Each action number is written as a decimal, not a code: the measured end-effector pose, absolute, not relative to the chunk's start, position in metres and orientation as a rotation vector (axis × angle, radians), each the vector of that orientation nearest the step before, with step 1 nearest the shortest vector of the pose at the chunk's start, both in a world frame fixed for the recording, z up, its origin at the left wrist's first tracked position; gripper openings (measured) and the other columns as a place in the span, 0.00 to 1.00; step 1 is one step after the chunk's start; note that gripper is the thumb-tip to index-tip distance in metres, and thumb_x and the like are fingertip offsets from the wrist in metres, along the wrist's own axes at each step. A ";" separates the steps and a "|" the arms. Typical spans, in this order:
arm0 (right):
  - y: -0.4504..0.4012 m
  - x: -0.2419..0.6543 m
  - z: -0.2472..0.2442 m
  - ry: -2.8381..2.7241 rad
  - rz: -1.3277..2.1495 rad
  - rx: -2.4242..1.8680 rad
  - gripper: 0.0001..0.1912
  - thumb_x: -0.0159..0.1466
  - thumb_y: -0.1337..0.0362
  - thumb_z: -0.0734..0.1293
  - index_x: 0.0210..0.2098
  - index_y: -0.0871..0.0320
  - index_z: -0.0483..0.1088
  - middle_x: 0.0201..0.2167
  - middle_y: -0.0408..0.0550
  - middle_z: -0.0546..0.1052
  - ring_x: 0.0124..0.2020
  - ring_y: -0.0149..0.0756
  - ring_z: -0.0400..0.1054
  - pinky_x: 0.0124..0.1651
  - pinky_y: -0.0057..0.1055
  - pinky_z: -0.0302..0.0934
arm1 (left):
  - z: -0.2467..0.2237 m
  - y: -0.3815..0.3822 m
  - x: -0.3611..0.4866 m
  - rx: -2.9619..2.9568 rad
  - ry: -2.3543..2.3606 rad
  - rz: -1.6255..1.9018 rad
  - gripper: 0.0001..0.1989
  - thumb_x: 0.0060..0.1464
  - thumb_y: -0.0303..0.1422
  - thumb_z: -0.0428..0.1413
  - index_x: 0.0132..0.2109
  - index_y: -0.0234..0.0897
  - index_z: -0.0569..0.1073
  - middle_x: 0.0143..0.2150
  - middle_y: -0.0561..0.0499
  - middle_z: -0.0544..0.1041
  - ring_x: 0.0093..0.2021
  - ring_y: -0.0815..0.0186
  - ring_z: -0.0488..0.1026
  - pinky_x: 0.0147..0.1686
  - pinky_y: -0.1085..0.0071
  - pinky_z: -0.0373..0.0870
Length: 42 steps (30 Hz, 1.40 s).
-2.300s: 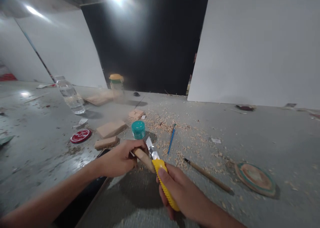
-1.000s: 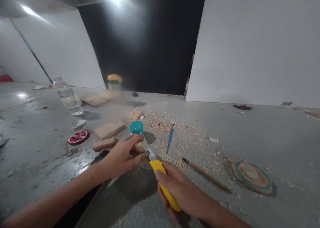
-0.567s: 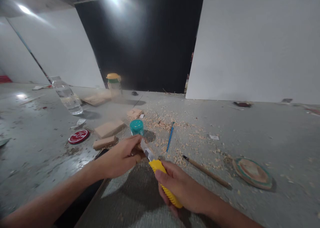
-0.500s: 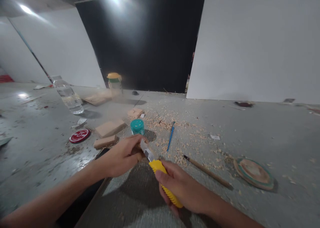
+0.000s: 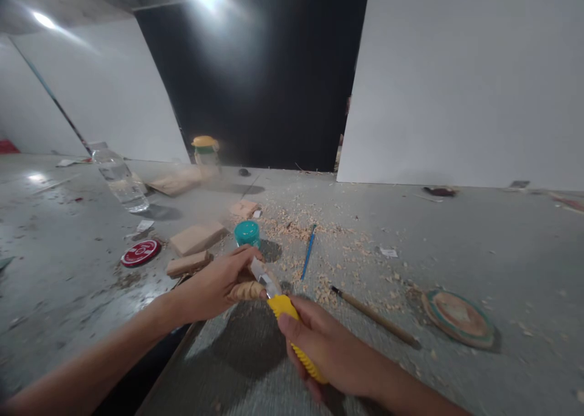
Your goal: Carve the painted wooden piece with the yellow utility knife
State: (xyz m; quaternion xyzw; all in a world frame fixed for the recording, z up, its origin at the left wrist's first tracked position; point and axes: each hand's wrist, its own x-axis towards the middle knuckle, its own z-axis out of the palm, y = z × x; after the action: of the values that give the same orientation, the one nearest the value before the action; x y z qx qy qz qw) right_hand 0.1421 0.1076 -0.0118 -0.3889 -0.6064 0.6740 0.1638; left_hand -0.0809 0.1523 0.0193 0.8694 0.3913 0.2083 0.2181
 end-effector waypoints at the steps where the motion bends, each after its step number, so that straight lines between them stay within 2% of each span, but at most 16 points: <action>1: 0.107 0.142 -0.012 -1.729 1.913 -1.109 0.26 0.63 0.37 0.56 0.35 0.55 0.56 0.18 0.34 0.64 0.11 0.20 0.54 0.14 0.19 0.50 | 0.018 0.153 -0.081 2.412 1.099 0.581 0.11 0.60 0.39 0.54 0.36 0.38 0.63 0.35 0.50 0.69 0.34 0.63 0.65 0.31 0.69 0.60; 4: 0.106 0.141 -0.013 -1.723 1.872 -1.122 0.25 0.65 0.38 0.56 0.38 0.55 0.57 0.19 0.34 0.63 0.11 0.21 0.53 0.14 0.19 0.50 | 0.017 0.153 -0.079 2.419 1.154 0.586 0.11 0.59 0.39 0.55 0.36 0.37 0.62 0.36 0.49 0.70 0.35 0.62 0.66 0.32 0.68 0.61; 9: 0.102 0.144 -0.005 -1.830 1.759 -1.237 0.22 0.68 0.42 0.53 0.38 0.54 0.58 0.19 0.35 0.63 0.13 0.21 0.53 0.16 0.19 0.49 | 0.015 0.152 -0.079 2.423 1.202 0.592 0.17 0.55 0.46 0.57 0.38 0.37 0.64 0.36 0.49 0.70 0.35 0.61 0.67 0.33 0.68 0.62; 12: 0.102 0.146 -0.003 -1.876 1.698 -1.279 0.21 0.68 0.42 0.54 0.36 0.54 0.58 0.20 0.35 0.61 0.14 0.22 0.54 0.16 0.20 0.49 | 0.014 0.154 -0.078 2.393 1.217 0.588 0.16 0.54 0.44 0.59 0.38 0.36 0.65 0.37 0.48 0.70 0.35 0.62 0.68 0.33 0.68 0.62; 18: 0.102 0.142 -0.013 -1.881 1.559 -1.321 0.23 0.67 0.40 0.53 0.37 0.55 0.59 0.22 0.37 0.62 0.15 0.21 0.52 0.15 0.21 0.48 | 0.010 0.153 -0.073 2.351 1.393 0.596 0.14 0.54 0.40 0.56 0.32 0.39 0.58 0.30 0.51 0.69 0.29 0.64 0.67 0.27 0.70 0.57; 22: 0.105 0.140 -0.020 -1.789 1.468 -1.359 0.23 0.68 0.42 0.52 0.37 0.55 0.58 0.20 0.36 0.62 0.13 0.22 0.53 0.15 0.21 0.50 | 0.007 0.150 -0.069 2.275 1.524 0.664 0.14 0.53 0.36 0.55 0.28 0.40 0.56 0.25 0.54 0.67 0.25 0.68 0.62 0.23 0.71 0.51; 25: 0.109 0.142 -0.024 -1.727 1.428 -1.378 0.23 0.69 0.42 0.51 0.35 0.55 0.57 0.19 0.35 0.62 0.12 0.22 0.55 0.15 0.21 0.51 | 0.005 0.149 -0.070 2.267 1.516 0.714 0.13 0.53 0.33 0.54 0.28 0.40 0.56 0.24 0.55 0.66 0.24 0.69 0.60 0.23 0.72 0.51; 31: 0.113 0.151 -0.017 -1.785 1.638 -1.309 0.22 0.68 0.43 0.54 0.39 0.55 0.60 0.18 0.34 0.62 0.11 0.20 0.52 0.13 0.19 0.46 | 0.007 0.152 -0.077 2.162 1.326 0.696 0.11 0.53 0.36 0.56 0.31 0.38 0.61 0.27 0.54 0.69 0.27 0.69 0.63 0.24 0.73 0.56; 35: 0.115 0.158 -0.012 -1.868 1.764 -1.249 0.24 0.66 0.41 0.56 0.45 0.56 0.62 0.19 0.34 0.61 0.12 0.20 0.52 0.14 0.18 0.48 | 0.012 0.151 -0.079 2.186 1.298 0.671 0.17 0.49 0.43 0.61 0.33 0.37 0.63 0.31 0.53 0.69 0.30 0.67 0.64 0.26 0.72 0.59; 39: 0.116 0.160 -0.009 -1.923 1.790 -1.198 0.26 0.65 0.39 0.55 0.40 0.57 0.62 0.19 0.35 0.62 0.12 0.19 0.51 0.14 0.18 0.47 | 0.015 0.148 -0.078 2.208 1.243 0.636 0.21 0.47 0.46 0.62 0.34 0.37 0.62 0.33 0.53 0.68 0.31 0.67 0.64 0.28 0.72 0.59; 42: 0.115 0.158 -0.007 -1.922 1.762 -1.209 0.27 0.65 0.39 0.55 0.41 0.57 0.62 0.19 0.35 0.62 0.13 0.20 0.52 0.14 0.18 0.48 | 0.014 0.147 -0.075 2.200 1.277 0.677 0.21 0.47 0.47 0.62 0.33 0.38 0.61 0.32 0.53 0.67 0.31 0.66 0.63 0.28 0.71 0.59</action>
State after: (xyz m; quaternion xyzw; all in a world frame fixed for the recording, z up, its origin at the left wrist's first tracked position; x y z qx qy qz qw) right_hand 0.1581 0.1145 -0.0072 -0.4170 -0.6627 0.6076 0.1333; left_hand -0.0754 0.1475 0.0141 0.8088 0.4696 0.2488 0.2520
